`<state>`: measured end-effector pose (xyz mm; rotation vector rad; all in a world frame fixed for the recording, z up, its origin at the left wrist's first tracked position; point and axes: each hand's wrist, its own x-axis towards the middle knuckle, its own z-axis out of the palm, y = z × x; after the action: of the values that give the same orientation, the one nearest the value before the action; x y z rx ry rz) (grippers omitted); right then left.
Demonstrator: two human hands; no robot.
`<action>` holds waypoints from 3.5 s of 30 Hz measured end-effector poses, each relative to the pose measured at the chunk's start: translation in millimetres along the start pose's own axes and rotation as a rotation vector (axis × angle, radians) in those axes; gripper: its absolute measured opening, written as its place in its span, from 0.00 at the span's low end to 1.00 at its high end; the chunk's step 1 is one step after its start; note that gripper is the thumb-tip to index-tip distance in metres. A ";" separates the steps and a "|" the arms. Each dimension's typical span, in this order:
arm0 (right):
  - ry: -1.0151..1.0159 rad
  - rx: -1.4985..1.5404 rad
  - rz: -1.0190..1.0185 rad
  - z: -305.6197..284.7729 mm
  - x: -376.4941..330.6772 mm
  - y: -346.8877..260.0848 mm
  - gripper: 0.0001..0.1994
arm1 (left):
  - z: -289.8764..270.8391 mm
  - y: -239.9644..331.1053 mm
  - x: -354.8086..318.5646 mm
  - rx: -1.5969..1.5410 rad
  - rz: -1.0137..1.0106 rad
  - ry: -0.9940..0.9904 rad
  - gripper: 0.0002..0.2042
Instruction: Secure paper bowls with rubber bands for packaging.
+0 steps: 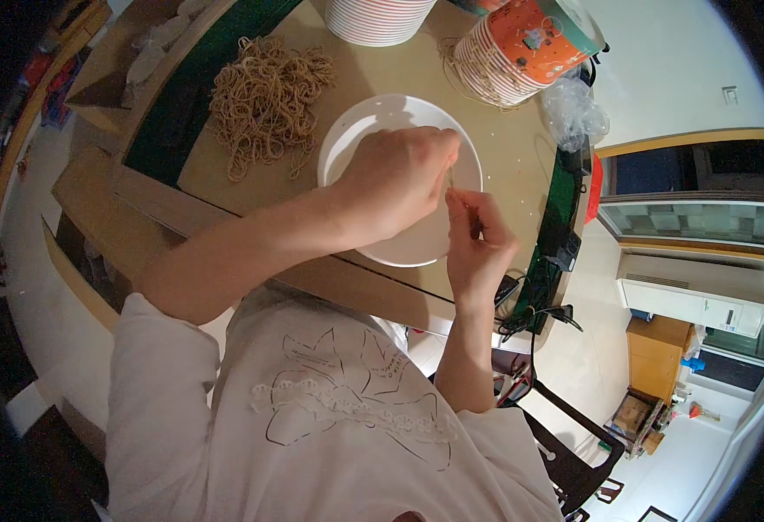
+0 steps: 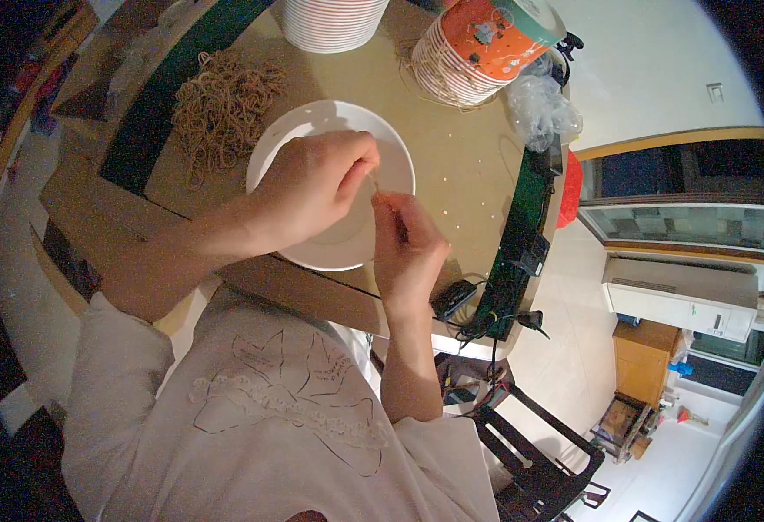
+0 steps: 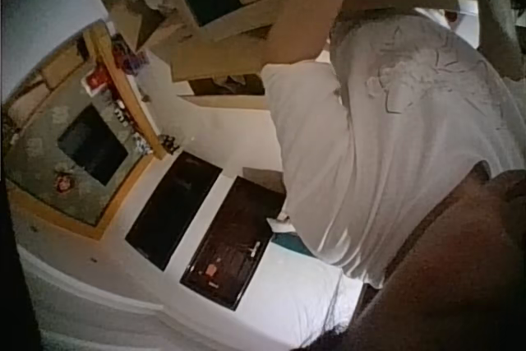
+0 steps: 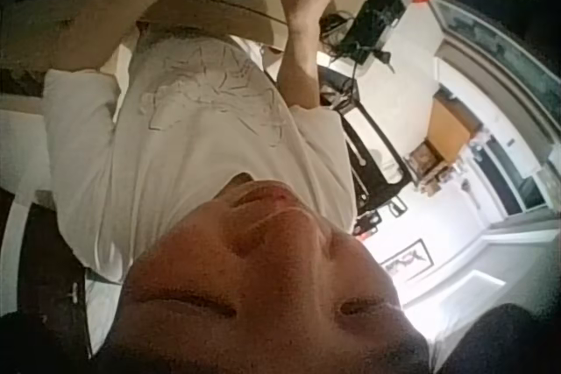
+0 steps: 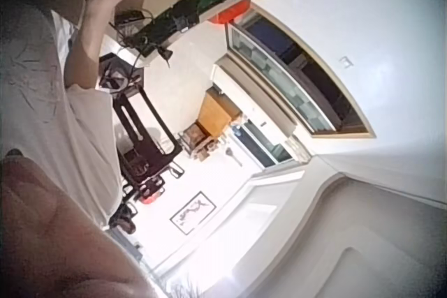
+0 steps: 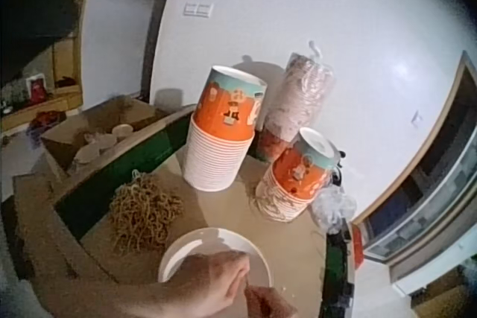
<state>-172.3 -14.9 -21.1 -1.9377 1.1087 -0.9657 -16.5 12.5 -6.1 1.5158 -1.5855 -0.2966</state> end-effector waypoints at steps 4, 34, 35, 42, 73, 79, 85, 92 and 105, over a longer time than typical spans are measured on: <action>-0.015 0.021 0.049 -2.1 -0.2 -0.8 0.04 | 2.2 -3.9 -2.5 -0.020 0.018 0.013 0.01; -0.323 -0.186 -0.405 -47.3 -1.3 11.8 0.12 | -43.3 42.5 24.8 -0.854 -0.328 -0.353 0.04; -0.320 -0.184 -0.408 -49.6 -1.2 13.4 0.12 | -44.3 37.3 25.9 -0.852 -0.340 -0.316 0.05; -0.214 -0.016 -0.288 -44.3 -6.4 17.4 0.09 | -49.2 37.1 12.5 -0.752 -0.275 -0.343 0.07; -0.345 -0.295 -0.343 -33.9 72.5 6.0 0.08 | -81.5 -79.0 -10.5 0.146 -0.324 -0.061 0.06; -0.301 -0.265 -0.417 -28.9 119.6 29.8 0.08 | -94.5 -78.3 -61.1 -0.284 -0.597 -0.428 0.06; -0.147 0.003 -0.296 -47.7 66.3 -35.4 0.11 | -66.2 -45.4 -122.5 -1.021 -0.957 -0.256 0.04; -0.496 0.124 -0.204 -13.4 -68.3 -16.4 0.08 | -27.5 1.9 -101.0 -1.689 -0.524 -0.333 0.04; -0.192 0.974 0.382 -14.0 -92.5 -6.7 0.07 | -10.2 24.4 -98.2 -1.196 -0.415 -0.367 0.05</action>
<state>-214.7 68.0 -32.7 -0.9581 0.6549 -0.8464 -40.5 109.5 -25.1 0.7971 -0.9375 -1.5103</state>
